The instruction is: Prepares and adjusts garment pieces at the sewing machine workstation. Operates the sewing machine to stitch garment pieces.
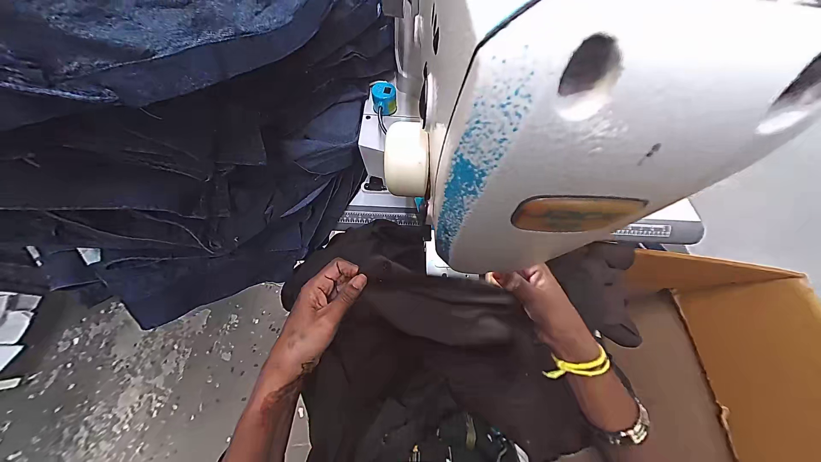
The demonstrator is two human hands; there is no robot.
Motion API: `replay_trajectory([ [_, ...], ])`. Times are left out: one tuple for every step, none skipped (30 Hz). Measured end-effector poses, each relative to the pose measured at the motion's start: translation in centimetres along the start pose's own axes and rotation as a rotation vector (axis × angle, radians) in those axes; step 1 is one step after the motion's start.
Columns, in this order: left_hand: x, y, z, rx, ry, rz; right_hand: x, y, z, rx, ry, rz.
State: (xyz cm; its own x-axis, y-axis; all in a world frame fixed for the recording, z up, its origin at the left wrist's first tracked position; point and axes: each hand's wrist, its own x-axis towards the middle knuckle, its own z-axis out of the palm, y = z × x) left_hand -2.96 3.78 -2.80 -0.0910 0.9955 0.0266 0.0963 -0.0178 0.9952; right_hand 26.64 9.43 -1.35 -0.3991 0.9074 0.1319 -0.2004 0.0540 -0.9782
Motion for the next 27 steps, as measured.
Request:
replay_trajectory([
  [0.1, -0.2, 0.0, -0.057, 0.024, -0.075, 0.8, 0.0, -0.3, -0.046, 0.072, -0.004],
  [0.2, -0.2, 0.1, -0.112, 0.047, -0.137, 1.3, 0.0, -0.3, -0.082, 0.122, -0.009],
  [0.2, -0.1, 0.3, -0.157, 0.066, -0.178, 1.7, -0.1, -0.2, -0.114, 0.158, -0.017],
  [0.2, 0.1, 0.4, -0.184, 0.077, -0.203, 2.0, -0.1, 0.0, -0.142, 0.181, -0.03],
  [0.4, 0.3, 0.4, -0.195, 0.084, -0.213, 2.2, -0.1, 0.1, -0.16, 0.193, -0.042],
  [0.6, 0.5, 0.4, -0.197, 0.086, -0.216, 2.3, -0.2, 0.2, -0.164, 0.199, -0.05],
  [0.7, 0.6, 0.4, -0.2, 0.088, -0.216, 2.3, -0.2, 0.3, -0.172, 0.205, -0.051],
  [0.8, 0.7, 0.4, -0.203, 0.091, -0.214, 2.4, -0.2, 0.3, -0.185, 0.215, -0.05],
  [0.9, 0.8, 0.4, -0.203, 0.092, -0.214, 2.4, -0.2, 0.4, -0.203, 0.227, -0.048],
  [1.0, 0.7, 0.4, -0.198, 0.092, -0.216, 2.4, -0.1, 0.4, -0.234, 0.239, -0.045],
  [1.0, 0.6, 0.5, -0.191, 0.09, -0.22, 2.5, 0.0, 0.3, -0.292, 0.242, -0.047],
  [0.9, 0.5, 0.6, -0.18, 0.086, -0.224, 2.5, 0.1, -0.1, -0.374, 0.232, -0.056],
  [0.8, 0.3, 0.6, -0.169, 0.084, -0.224, 2.6, 0.1, -0.7, -0.506, 0.228, -0.076],
  [0.8, 0.1, 0.6, -0.159, 0.079, -0.217, 2.7, -0.2, -1.4, -0.699, 0.253, -0.097],
  [0.7, -0.1, 0.6, -0.153, 0.074, -0.209, 2.8, -0.4, -2.3, -0.918, 0.313, -0.124],
  [0.5, -0.2, 0.7, -0.156, 0.074, -0.201, 3.0, -0.4, -3.5, -1.104, 0.38, -0.146],
  [0.4, -0.3, 0.7, -0.161, 0.074, -0.195, 3.4, -0.2, -5.0, -1.258, 0.435, -0.155],
  [0.4, -0.5, 0.8, -0.163, 0.069, -0.192, 3.7, 0.0, -6.4, -1.372, 0.473, -0.146],
  [0.3, -0.6, 0.8, -0.159, 0.068, -0.189, 4.2, 0.1, -7.4, -1.442, 0.489, -0.138],
  [0.4, -0.6, 0.9, -0.152, 0.069, -0.187, 4.5, 0.1, -8.0, -1.49, 0.481, -0.131],
  [0.4, -0.6, 0.9, -0.143, 0.075, -0.185, 4.9, 0.0, -8.2, -1.523, 0.45, -0.119],
  [0.5, -0.5, 1.0, -0.132, 0.076, -0.186, 5.4, 0.0, -8.3, -1.55, 0.407, -0.1],
  [0.5, -0.6, 1.0, -0.122, 0.075, -0.187, 6.3, 0.4, -8.6, -1.569, 0.368, -0.098],
  [0.6, -0.7, 1.0, -0.118, 0.073, -0.182, 7.6, 1.3, -9.4, -1.615, 0.333, -0.12],
  [0.6, -0.8, 0.9, -0.12, 0.073, -0.177, 9.3, 3.1, -10.9, -1.706, 0.315, -0.162],
  [0.6, -0.9, 0.9, -0.114, 0.074, -0.174, 10.6, 4.6, -12.1, -1.763, 0.294, -0.209],
  [0.5, -1.0, 0.8, -0.107, 0.075, -0.17, 11.5, 6.1, -13.3, -1.797, 0.294, -0.277],
])
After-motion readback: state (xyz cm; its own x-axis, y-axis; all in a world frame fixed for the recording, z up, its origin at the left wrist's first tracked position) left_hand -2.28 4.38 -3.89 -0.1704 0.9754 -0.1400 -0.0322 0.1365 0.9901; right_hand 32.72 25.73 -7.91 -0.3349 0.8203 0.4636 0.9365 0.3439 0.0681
